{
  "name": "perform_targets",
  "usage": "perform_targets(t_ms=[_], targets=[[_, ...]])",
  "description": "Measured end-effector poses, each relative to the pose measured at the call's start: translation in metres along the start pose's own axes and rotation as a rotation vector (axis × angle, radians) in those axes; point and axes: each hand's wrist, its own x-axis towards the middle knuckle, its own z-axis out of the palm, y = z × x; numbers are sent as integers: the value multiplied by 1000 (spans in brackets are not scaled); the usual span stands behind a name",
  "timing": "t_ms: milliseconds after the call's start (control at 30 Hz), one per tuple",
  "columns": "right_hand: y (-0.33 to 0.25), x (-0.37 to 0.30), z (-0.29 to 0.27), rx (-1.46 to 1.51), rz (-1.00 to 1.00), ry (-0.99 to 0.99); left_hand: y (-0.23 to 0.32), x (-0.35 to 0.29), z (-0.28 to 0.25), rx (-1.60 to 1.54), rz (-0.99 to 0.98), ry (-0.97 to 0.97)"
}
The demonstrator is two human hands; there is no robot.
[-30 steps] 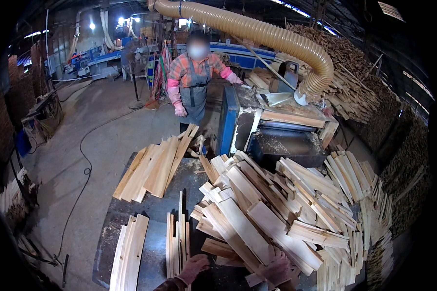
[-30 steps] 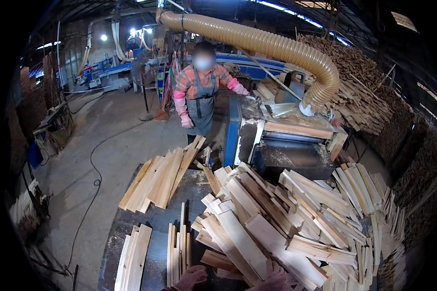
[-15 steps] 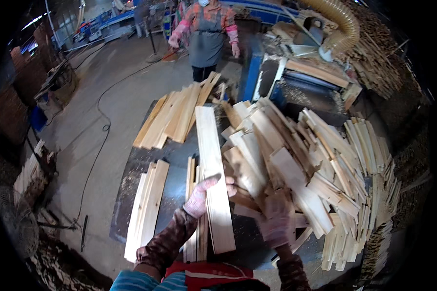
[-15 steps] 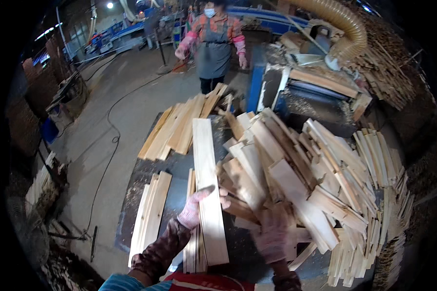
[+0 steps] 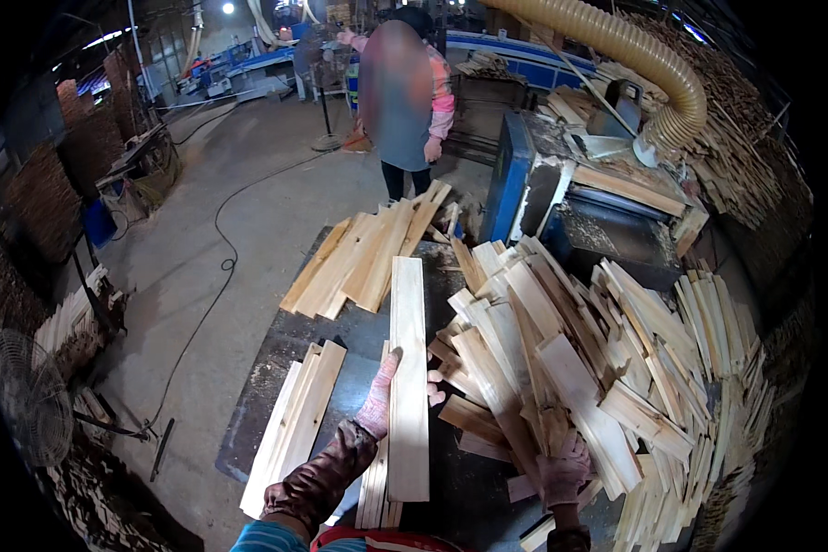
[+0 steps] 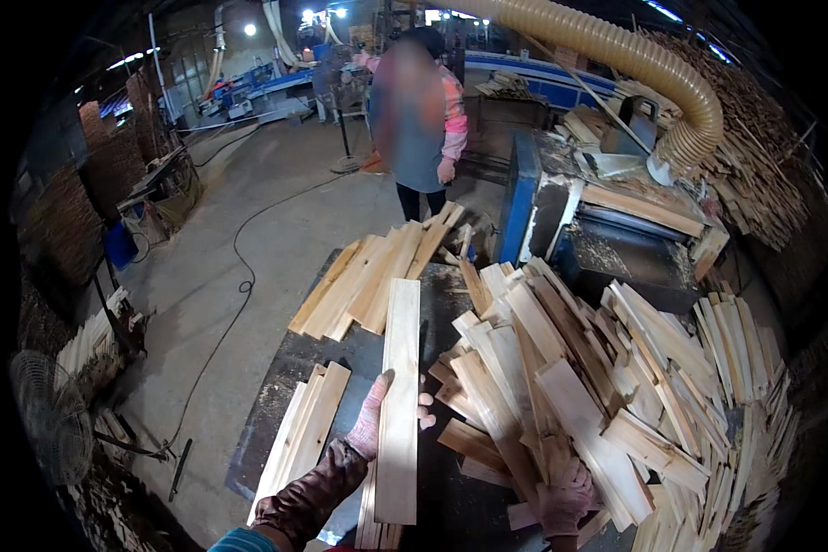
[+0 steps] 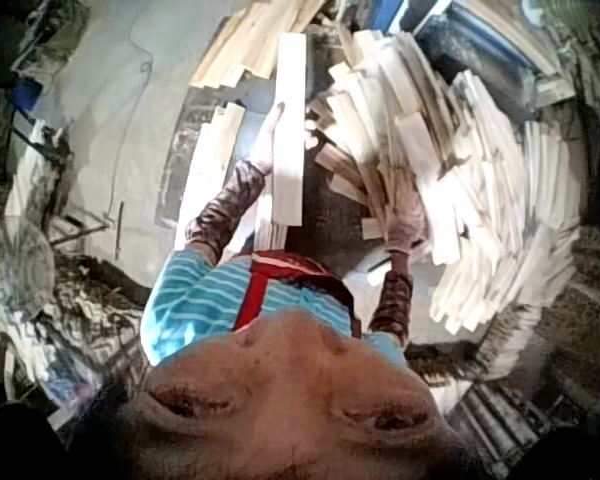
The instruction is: The person sorts and stacks wooden planks on a workbench in a workshop. They pick up planks from a pile, inspect them, and arrange them into neat stacks. Another person is visible in the background working with similar materials.
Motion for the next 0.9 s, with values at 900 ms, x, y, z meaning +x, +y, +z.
perform_targets(t_ms=[900], targets=[[-94,20,-122,586,115,-114,14,-17,13,-63,46,39]])
